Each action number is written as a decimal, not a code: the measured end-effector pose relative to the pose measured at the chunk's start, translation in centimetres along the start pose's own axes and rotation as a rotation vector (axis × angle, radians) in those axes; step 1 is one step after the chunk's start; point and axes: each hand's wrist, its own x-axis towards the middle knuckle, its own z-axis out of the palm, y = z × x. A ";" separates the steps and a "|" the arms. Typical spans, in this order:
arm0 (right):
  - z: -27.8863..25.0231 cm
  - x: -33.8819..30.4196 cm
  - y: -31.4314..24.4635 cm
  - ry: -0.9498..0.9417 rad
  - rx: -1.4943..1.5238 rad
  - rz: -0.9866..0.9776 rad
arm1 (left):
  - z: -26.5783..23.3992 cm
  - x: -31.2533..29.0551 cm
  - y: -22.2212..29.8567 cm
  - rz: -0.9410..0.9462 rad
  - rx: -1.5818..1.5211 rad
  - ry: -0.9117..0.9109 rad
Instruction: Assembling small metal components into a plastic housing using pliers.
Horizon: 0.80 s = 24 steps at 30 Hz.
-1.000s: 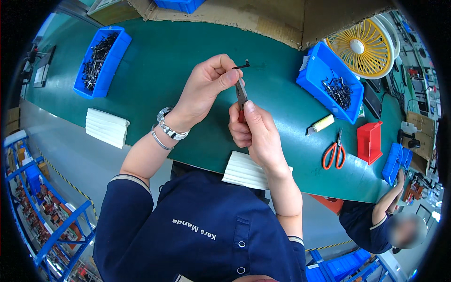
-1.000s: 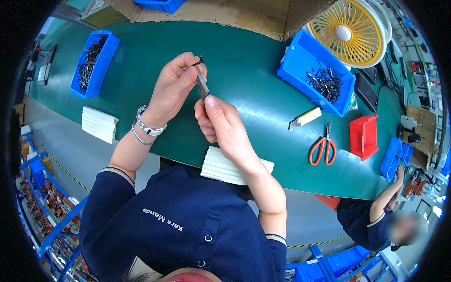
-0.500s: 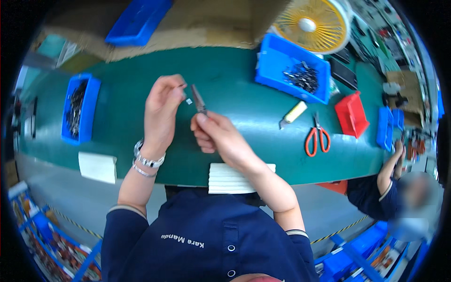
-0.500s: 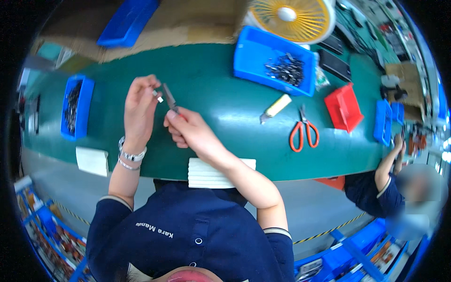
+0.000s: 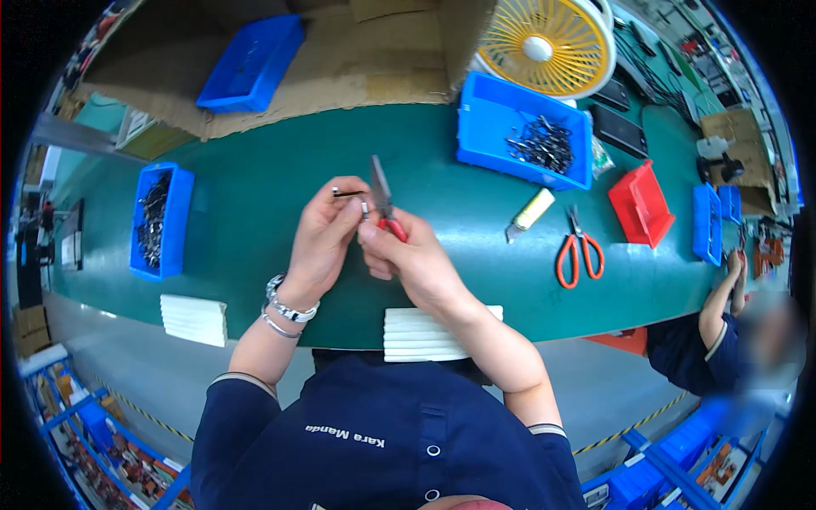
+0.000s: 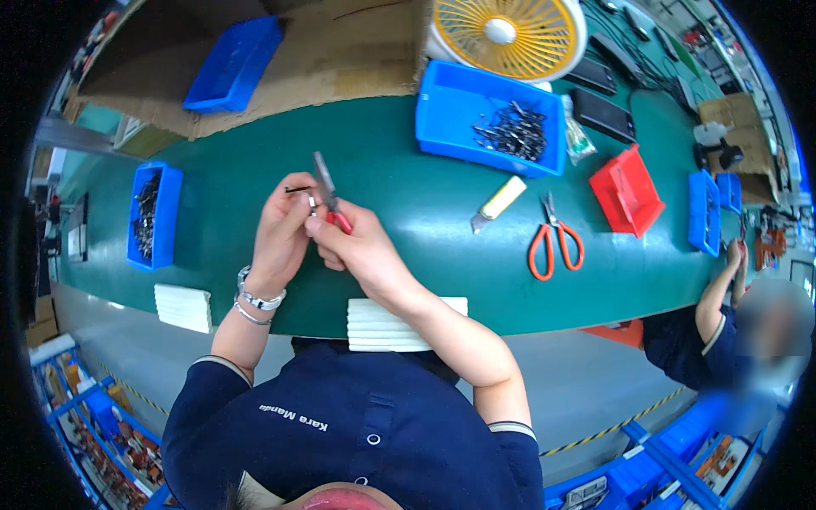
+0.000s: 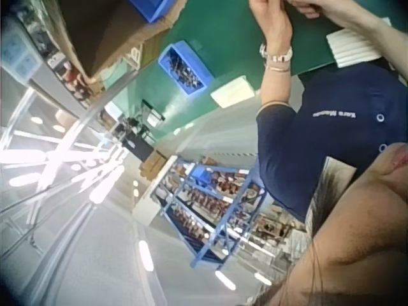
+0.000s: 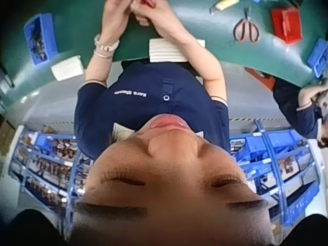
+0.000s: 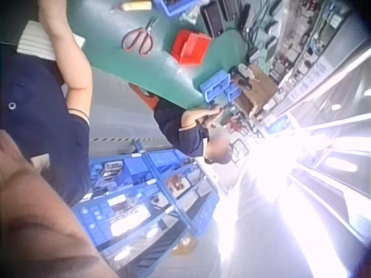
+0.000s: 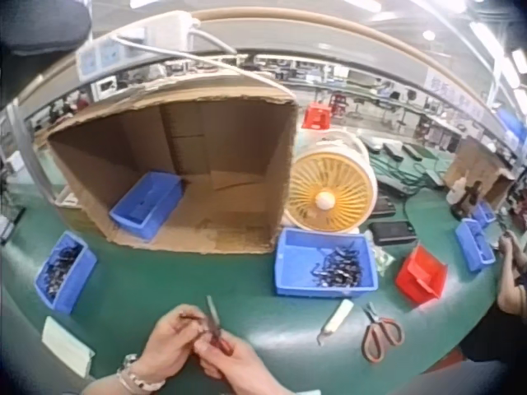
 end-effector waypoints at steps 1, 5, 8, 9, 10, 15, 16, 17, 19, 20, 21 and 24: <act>0.0 -0.1 -0.1 0.004 0.005 0.014 | -0.1 0.1 0.2 -0.022 -0.026 -0.045; 0.4 0.0 -0.2 -0.003 -0.025 0.038 | -0.9 0.0 0.6 -0.022 -0.012 -0.085; 0.4 0.1 -0.2 -0.013 -0.080 0.036 | -1.0 0.0 0.8 -0.023 -0.022 -0.092; 0.4 0.1 -0.1 0.004 -0.133 0.024 | -1.0 0.0 0.9 -0.024 -0.035 -0.093; 0.4 0.2 0.0 0.016 -0.185 0.013 | -1.1 0.0 1.0 -0.020 -0.038 -0.081; 0.3 0.1 0.3 0.149 -0.733 -0.216 | -1.4 0.1 2.1 0.061 0.031 0.067; 0.4 0.1 0.2 0.181 -0.844 -0.232 | -1.6 0.1 2.2 0.063 0.028 0.076; 0.4 0.1 0.2 0.174 -0.846 -0.226 | -1.8 0.2 2.2 0.090 0.067 0.093; 0.5 0.1 0.3 0.184 -0.871 -0.230 | -2.0 0.3 2.4 0.118 0.103 0.116; 0.4 0.2 0.3 0.178 -0.873 -0.224 | -2.1 0.2 2.5 0.139 0.125 0.110; 0.3 0.2 0.4 0.175 -0.889 -0.199 | -2.1 0.2 2.6 0.159 0.147 0.104; 0.3 0.2 0.3 0.164 -0.902 -0.173 | -1.7 0.3 2.8 0.193 0.199 0.137</act>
